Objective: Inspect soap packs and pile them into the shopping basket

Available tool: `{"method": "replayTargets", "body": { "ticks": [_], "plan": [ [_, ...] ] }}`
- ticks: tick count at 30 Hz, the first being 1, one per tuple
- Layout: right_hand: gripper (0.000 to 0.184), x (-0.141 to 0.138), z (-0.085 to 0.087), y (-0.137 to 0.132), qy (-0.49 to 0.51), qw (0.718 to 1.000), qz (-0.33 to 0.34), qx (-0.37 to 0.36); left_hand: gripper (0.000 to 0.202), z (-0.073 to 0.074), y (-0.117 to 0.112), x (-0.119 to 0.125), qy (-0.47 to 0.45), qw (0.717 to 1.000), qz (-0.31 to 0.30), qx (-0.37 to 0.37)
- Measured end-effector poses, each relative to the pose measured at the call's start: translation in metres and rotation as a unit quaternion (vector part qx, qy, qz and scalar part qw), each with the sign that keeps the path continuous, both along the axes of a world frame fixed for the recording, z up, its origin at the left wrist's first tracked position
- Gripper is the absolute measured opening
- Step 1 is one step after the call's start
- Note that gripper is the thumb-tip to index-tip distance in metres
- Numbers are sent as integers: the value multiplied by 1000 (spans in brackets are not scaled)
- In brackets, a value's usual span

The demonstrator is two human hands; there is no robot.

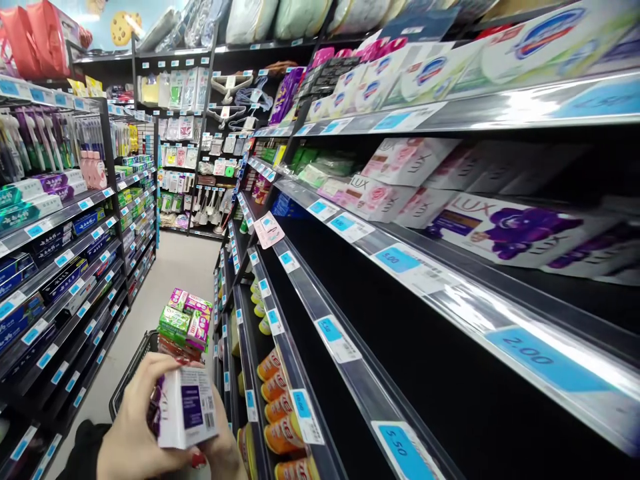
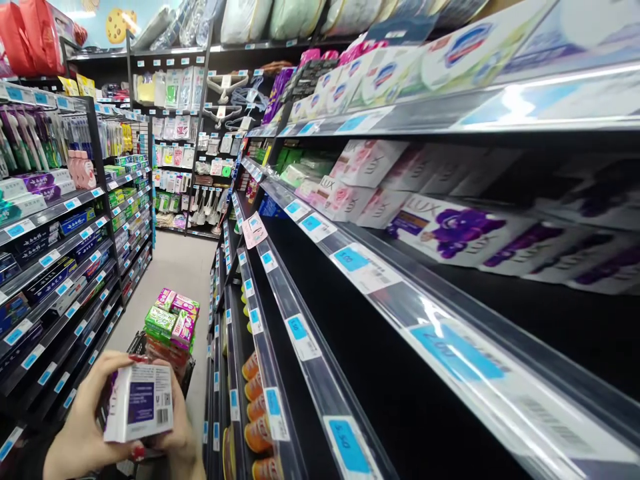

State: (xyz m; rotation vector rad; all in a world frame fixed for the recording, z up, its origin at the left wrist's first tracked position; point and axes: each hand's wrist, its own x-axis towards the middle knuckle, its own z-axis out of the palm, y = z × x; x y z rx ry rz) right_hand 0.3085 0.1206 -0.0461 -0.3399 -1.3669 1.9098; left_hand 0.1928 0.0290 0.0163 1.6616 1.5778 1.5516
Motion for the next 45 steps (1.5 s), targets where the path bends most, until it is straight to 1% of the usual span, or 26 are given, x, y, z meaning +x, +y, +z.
{"method": "replayTargets", "body": {
  "ticks": [1,3,6,10,12,14,16,19,22,24,26,28,30,31,33,34,35,36,38,39,40,41,43,44,45],
  "plan": [
    [88,5,5,1,18,1000,-1,5,79,-1,-2,-7,-19,999,-19,-19],
    [82,15,17,1,27,999,-16,40,76,-4,-4,-19,-45,996,-51,-58],
    [75,26,34,-6,-51,991,-55,107,76,-9,-5,-29,-68,992,-70,-81],
    [78,30,48,-23,-164,975,-100,114,72,-16,-4,-28,-83,990,-73,-87],
    [79,28,52,-30,-207,963,-117,129,70,-18,-3,-26,-90,988,-78,-98],
    [78,25,53,-35,-226,955,-105,158,68,-20,-3,-25,-97,987,-78,-102],
    [77,22,54,-38,-224,954,-90,179,66,-21,-4,-26,-90,988,-71,-106],
    [79,22,53,-41,-223,955,-95,170,65,-21,-5,-29,-94,987,-71,-107],
    [78,25,49,-39,-213,961,-100,144,64,-19,-9,-29,-105,988,-68,-87],
    [76,26,46,-33,-170,976,-75,118,65,-16,-12,-27,-106,991,-55,-67],
    [76,26,41,-24,-103,991,-22,85,69,-13,-17,-24,-110,992,-37,-56],
    [77,25,35,-16,-49,997,26,60,71,-10,-22,-22,-105,993,-25,-54],
    [78,26,32,-10,-28,997,46,49,72,-7,-25,-21,-82,995,-18,-57],
    [81,28,31,-8,-28,997,56,44,73,-7,-26,-21,-67,996,-19,-58],
    [94,31,32,-6,-33,995,89,25,72,-7,-27,-22,-19,999,-19,-47],
    [101,33,34,-6,-34,994,102,13,71,-8,-27,-22,23,999,-19,-26],
    [101,34,35,-7,-39,994,101,4,70,-10,-27,-23,80,997,-19,8],
    [96,35,37,-8,-47,995,84,2,71,-11,-27,-24,144,988,-17,50],
    [70,35,38,-12,-65,998,10,20,76,-16,-27,-26,251,958,-5,136],
    [58,34,38,-13,-71,996,-29,34,80,-18,-26,-26,276,947,2,165],
    [50,33,37,-15,-70,995,-57,48,83,-20,-26,-26,280,943,6,182],
    [46,32,37,-16,-57,993,-75,66,86,-21,-26,-26,270,944,7,190],
    [41,29,37,-16,-17,985,-112,126,87,-22,-25,-23,220,958,8,182],
    [38,27,38,-15,2,974,-139,177,87,-22,-24,-21,163,973,14,165],
    [35,25,39,-14,16,955,-173,241,88,-22,-23,-17,88,986,21,143]
  ]
}}
